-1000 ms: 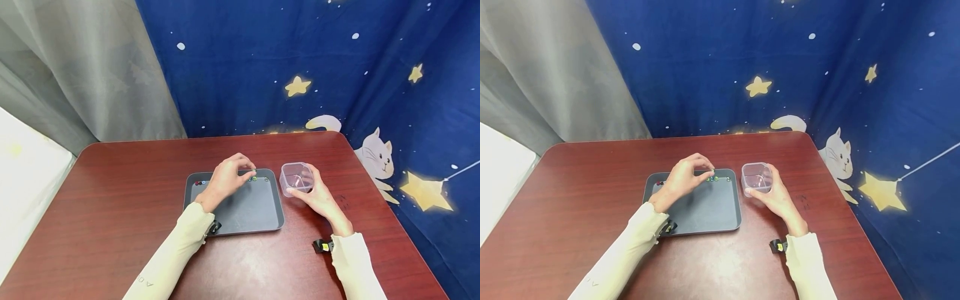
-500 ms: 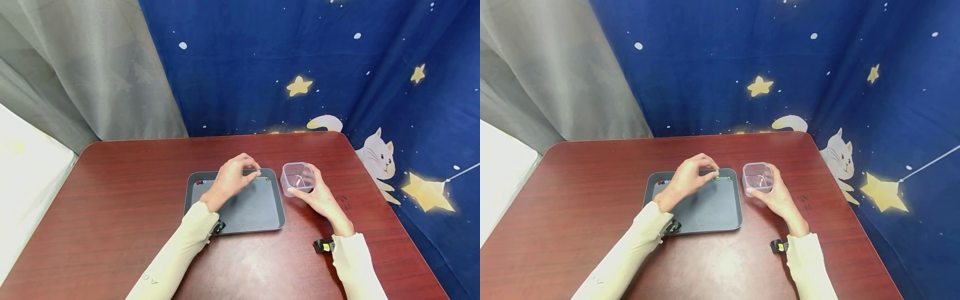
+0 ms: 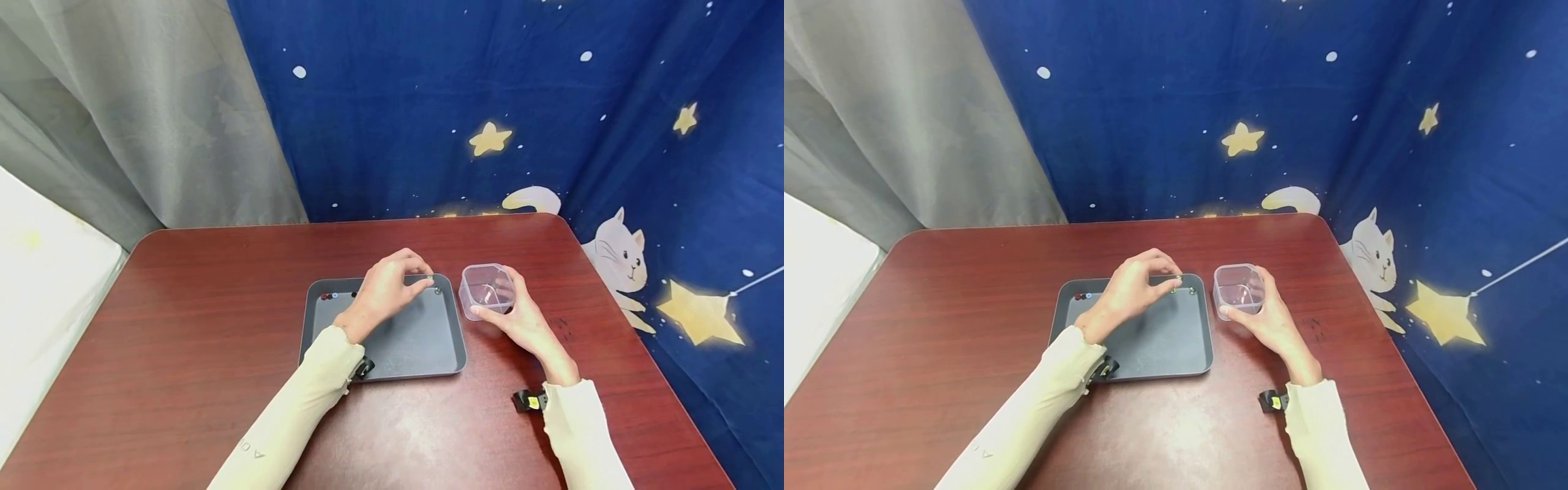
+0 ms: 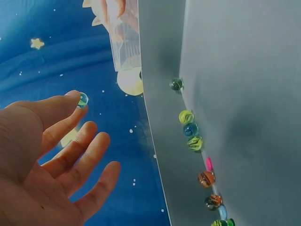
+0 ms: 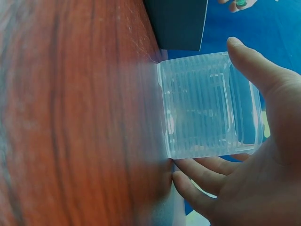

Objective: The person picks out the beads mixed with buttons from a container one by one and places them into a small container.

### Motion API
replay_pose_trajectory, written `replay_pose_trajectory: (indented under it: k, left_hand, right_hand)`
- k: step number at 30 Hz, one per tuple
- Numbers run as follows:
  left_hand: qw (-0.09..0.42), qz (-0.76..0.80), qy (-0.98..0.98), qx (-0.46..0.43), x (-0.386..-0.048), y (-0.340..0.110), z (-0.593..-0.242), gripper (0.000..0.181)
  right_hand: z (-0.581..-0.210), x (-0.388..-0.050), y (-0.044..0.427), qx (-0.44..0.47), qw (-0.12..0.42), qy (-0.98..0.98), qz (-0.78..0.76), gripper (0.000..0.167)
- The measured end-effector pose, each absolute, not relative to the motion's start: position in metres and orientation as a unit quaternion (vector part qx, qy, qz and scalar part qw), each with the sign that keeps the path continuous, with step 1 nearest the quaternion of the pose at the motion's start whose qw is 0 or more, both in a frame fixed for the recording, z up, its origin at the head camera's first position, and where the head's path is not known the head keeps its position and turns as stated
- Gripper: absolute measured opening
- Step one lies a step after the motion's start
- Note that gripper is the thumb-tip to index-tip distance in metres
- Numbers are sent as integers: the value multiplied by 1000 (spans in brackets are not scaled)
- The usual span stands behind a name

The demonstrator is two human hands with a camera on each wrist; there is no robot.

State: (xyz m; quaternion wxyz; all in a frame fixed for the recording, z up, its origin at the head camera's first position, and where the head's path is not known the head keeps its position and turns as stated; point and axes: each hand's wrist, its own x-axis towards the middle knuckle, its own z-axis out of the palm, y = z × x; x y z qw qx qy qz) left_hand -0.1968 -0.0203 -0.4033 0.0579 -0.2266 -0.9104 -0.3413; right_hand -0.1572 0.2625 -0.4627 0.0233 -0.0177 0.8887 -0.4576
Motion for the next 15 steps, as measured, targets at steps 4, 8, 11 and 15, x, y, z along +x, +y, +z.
replay_pose_trajectory:
  k: [4, 8, 11, 15]
  left_hand:
    - [51, -342, -910, -229, -196, -17, -403, 10]
    - [51, -341, -909, -232, -195, -14, -403, 11]
    - [50, -346, -907, -235, -196, -12, -403, 11]
    - [46, -352, -905, -235, -195, -11, -405, 10]
  right_hand:
    - [-462, -157, 262, -16, 24, 889, -457, 105]
    - [-462, -157, 262, -18, 23, 889, -457, 104]
    - [-462, -158, 263, -21, 20, 889, -456, 104]
    - [-462, -158, 263, -23, 19, 891, -453, 103]
